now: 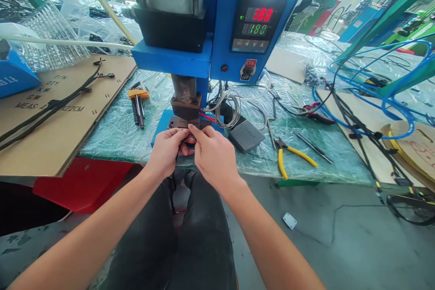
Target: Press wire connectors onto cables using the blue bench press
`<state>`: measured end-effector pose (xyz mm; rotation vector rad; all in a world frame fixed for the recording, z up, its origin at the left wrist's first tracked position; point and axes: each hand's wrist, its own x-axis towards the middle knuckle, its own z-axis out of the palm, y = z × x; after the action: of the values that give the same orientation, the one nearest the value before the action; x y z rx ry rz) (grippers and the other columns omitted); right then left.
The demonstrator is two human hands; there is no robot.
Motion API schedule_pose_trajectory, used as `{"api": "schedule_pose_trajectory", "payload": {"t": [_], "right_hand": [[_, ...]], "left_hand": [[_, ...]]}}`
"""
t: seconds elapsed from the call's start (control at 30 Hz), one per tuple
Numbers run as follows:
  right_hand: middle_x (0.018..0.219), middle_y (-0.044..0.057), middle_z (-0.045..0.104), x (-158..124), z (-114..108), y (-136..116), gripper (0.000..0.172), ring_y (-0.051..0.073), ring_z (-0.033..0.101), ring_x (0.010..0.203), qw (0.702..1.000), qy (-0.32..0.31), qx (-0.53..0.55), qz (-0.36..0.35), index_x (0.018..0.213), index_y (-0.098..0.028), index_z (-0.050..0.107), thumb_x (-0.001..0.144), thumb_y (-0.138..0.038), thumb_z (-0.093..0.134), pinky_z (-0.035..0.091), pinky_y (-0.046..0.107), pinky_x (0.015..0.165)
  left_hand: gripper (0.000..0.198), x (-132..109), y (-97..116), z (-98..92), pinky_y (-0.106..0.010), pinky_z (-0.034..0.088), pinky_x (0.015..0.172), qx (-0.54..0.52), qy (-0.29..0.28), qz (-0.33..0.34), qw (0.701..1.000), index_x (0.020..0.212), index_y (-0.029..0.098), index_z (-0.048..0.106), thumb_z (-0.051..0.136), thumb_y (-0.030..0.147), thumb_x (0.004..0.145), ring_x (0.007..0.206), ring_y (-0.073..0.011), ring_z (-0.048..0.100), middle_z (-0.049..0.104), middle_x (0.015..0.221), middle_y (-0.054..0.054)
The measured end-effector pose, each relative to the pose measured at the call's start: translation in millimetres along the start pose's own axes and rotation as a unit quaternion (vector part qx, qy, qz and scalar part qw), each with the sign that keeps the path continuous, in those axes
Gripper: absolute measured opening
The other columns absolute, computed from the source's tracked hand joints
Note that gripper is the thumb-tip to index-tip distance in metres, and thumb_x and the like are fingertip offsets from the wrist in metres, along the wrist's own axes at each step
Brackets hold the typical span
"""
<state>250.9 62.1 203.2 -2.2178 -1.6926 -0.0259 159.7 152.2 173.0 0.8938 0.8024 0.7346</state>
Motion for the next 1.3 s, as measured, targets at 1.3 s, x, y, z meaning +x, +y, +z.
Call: {"api": "schedule_pose_trajectory", "payload": {"t": [1.3], "right_hand": [[0.118, 0.009, 0.065, 10.8, -11.7, -14.0, 0.045, 0.023, 0.060, 0.101, 0.989, -0.048, -0.138, -0.013, 0.138, -0.025, 0.057, 0.097, -0.021, 0.038, 0.042, 0.034, 0.081]], "left_hand": [[0.022, 0.7, -5.3, -3.2, -0.016, 0.034, 0.042, -0.003, -0.008, 0.036, 0.999, 0.064, 0.013, 0.062, 0.071, 0.031, 0.073, 0.038, -0.0028, 0.040, 0.060, 0.054, 0.001]]}}
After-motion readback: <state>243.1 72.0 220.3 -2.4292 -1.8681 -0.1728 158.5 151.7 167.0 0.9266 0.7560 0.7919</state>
